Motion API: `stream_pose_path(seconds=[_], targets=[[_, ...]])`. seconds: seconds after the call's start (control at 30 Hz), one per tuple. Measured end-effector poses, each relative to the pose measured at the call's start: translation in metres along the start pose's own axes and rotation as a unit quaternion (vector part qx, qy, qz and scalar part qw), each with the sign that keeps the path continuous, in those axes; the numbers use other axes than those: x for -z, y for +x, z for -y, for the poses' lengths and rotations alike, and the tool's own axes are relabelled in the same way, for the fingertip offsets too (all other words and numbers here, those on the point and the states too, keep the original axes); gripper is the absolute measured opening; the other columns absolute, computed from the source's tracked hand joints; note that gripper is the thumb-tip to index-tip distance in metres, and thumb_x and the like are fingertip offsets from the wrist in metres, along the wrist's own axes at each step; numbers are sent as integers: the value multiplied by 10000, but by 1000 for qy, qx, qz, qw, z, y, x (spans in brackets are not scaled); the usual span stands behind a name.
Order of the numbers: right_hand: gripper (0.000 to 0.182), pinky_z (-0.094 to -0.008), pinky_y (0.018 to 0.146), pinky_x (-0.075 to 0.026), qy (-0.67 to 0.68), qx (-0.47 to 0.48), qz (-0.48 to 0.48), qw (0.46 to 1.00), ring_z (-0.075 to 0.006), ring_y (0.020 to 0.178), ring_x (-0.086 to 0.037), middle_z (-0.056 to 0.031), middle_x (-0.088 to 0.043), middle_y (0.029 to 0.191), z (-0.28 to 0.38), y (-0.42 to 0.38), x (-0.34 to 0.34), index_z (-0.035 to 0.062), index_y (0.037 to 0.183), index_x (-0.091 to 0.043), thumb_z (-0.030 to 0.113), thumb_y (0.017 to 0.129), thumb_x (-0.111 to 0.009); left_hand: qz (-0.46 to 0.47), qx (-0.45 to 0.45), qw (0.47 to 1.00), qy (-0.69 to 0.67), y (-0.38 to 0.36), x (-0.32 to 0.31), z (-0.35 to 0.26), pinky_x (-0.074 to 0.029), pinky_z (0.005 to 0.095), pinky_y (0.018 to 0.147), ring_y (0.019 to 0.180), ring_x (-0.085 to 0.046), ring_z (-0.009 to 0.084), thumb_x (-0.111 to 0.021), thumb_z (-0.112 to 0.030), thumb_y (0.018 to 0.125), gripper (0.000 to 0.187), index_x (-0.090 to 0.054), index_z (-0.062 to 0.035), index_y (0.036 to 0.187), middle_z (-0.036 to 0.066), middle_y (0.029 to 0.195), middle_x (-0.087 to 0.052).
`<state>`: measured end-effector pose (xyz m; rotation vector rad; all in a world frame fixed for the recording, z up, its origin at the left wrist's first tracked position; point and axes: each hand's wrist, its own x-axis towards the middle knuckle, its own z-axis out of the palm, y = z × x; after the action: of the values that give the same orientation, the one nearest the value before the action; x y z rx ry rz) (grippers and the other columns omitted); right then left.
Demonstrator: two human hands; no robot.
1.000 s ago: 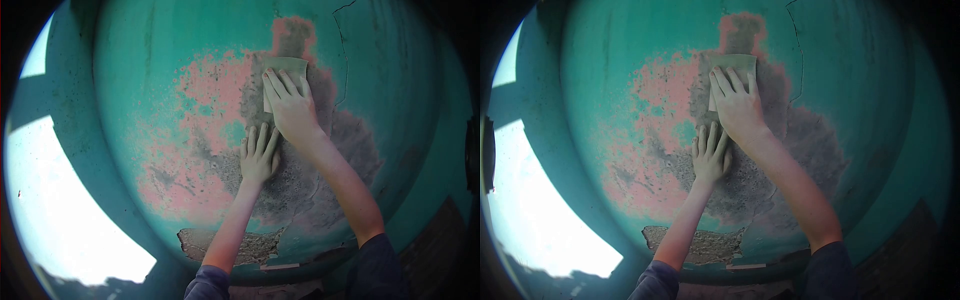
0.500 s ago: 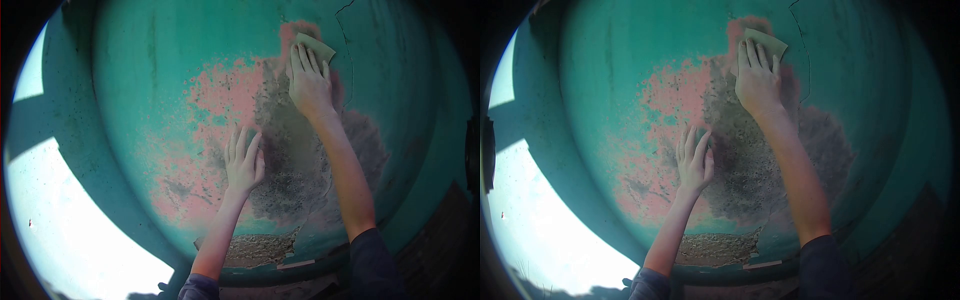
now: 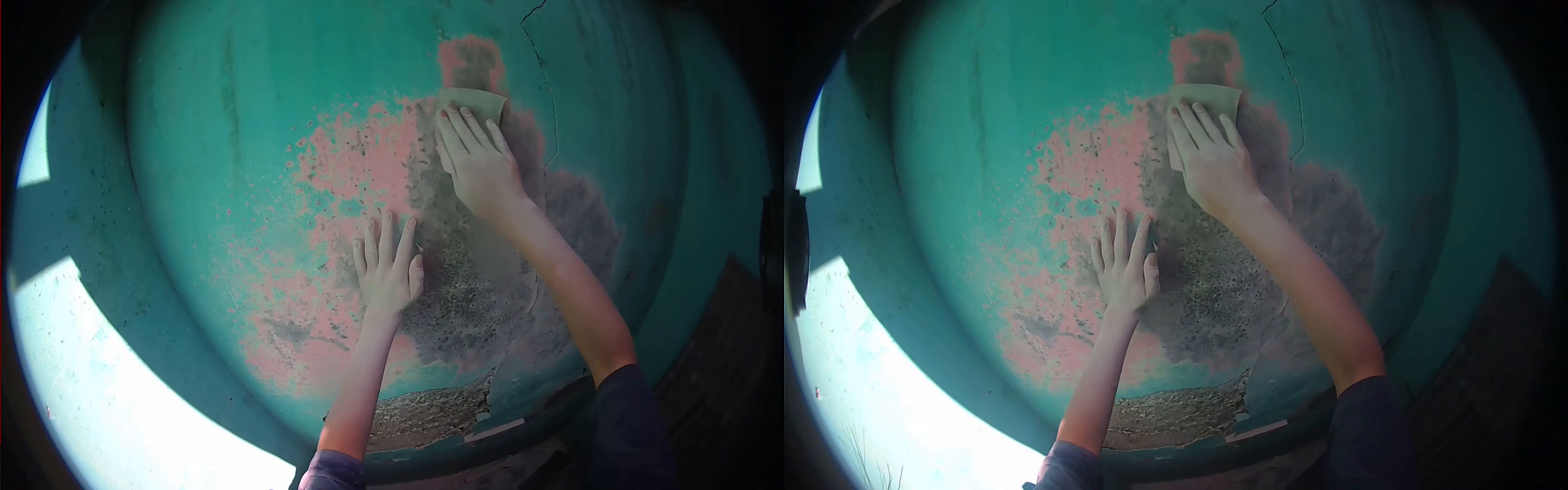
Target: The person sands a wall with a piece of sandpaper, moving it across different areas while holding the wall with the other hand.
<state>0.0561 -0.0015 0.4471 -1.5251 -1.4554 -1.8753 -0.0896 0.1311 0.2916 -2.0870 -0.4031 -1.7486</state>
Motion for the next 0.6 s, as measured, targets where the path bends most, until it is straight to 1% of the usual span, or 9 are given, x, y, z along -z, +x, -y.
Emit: stream_pose_path(seconds=[0.07,0.13,0.23,0.27,0.33,0.37,0.4,0.5,0.6], targets=[[568,-470,1184,-325,-62,-159,-49,984,-305,1428,-458,-196,-480,1530,-25,15,-7,-13,1490,-453,171,955,-501,10,2,1000,-17,-2,1,0,-174,571,1215,1503,-299,396,-389,-380,1031,537,-484,-209,1530,138,1639,-341],[558,-456,1182,-331,-48,-175,-54,982,-302,1420,-469,-205,-485,1523,2,10,-6,-19,1487,-455,176,965,-489,9,2,1000,-8,0,1,-1,-170,572,1216,1508,-291,394,-392,-379,1029,538,-479,-213,1534,137,1639,-340],[554,-447,1170,-348,25,32,4,999,-330,1407,-473,-245,-481,1509,14,-10,2,-77,1472,-428,146,970,-497,16,0,1000,-3,-3,1,-3,-162,573,1217,1516,-276,388,-396,-375,1028,540,-470,-221,1540,134,1642,-337],[554,-447,1170,-348,24,30,2,999,-330,1407,-473,-245,-481,1509,-3,-1,3,-77,1472,-428,146,970,-497,18,-1,1000,-2,-2,1,-1,-159,574,1217,1521,-268,385,-398,-372,1028,540,-466,-225,1544,132,1643,-335],[557,-436,1188,-338,-47,-140,-34,988,-316,1420,-465,-225,-480,1520,-30,16,3,-58,1468,-454,154,956,-505,16,2,1000,-1,-1,1,-3,-158,572,1218,1523,-265,381,-394,-372,1030,539,-464,-229,1545,129,1644,-334],[549,-439,1183,-348,-56,-152,-36,986,-311,1421,-467,-211,-482,1523,-23,18,-3,-47,1464,-467,174,963,-505,15,3,1000,1,-1,0,-3,-156,571,1219,1525,-262,377,-390,-372,1032,537,-463,-234,1546,125,1645,-333],[549,-439,1183,-348,-58,-156,-35,985,-311,1421,-467,-211,-482,1523,-7,13,-5,-47,1464,-467,174,963,-505,16,-1,1000,0,0,0,-3,-156,571,1219,1525,-262,377,-390,-372,1032,537,-463,-234,1546,125,1645,-333],[527,-446,1172,-362,30,54,15,998,-332,1412,-471,-224,-471,1525,30,-9,4,-60,1465,-449,176,994,-475,19,2,1000,11,-2,0,-4,-156,565,1220,1530,-257,368,-380,-375,1037,533,-466,-241,1545,115,1647,-333],[535,-445,1176,-362,-1,-50,-9,999,-331,1421,-462,-223,-467,1528,-1,6,11,-49,1467,-455,179,984,-494,21,4,1000,5,-2,1,-3,-159,561,1219,1531,-258,361,-373,-379,1038,530,-472,-245,1541,108,1648,-334]])
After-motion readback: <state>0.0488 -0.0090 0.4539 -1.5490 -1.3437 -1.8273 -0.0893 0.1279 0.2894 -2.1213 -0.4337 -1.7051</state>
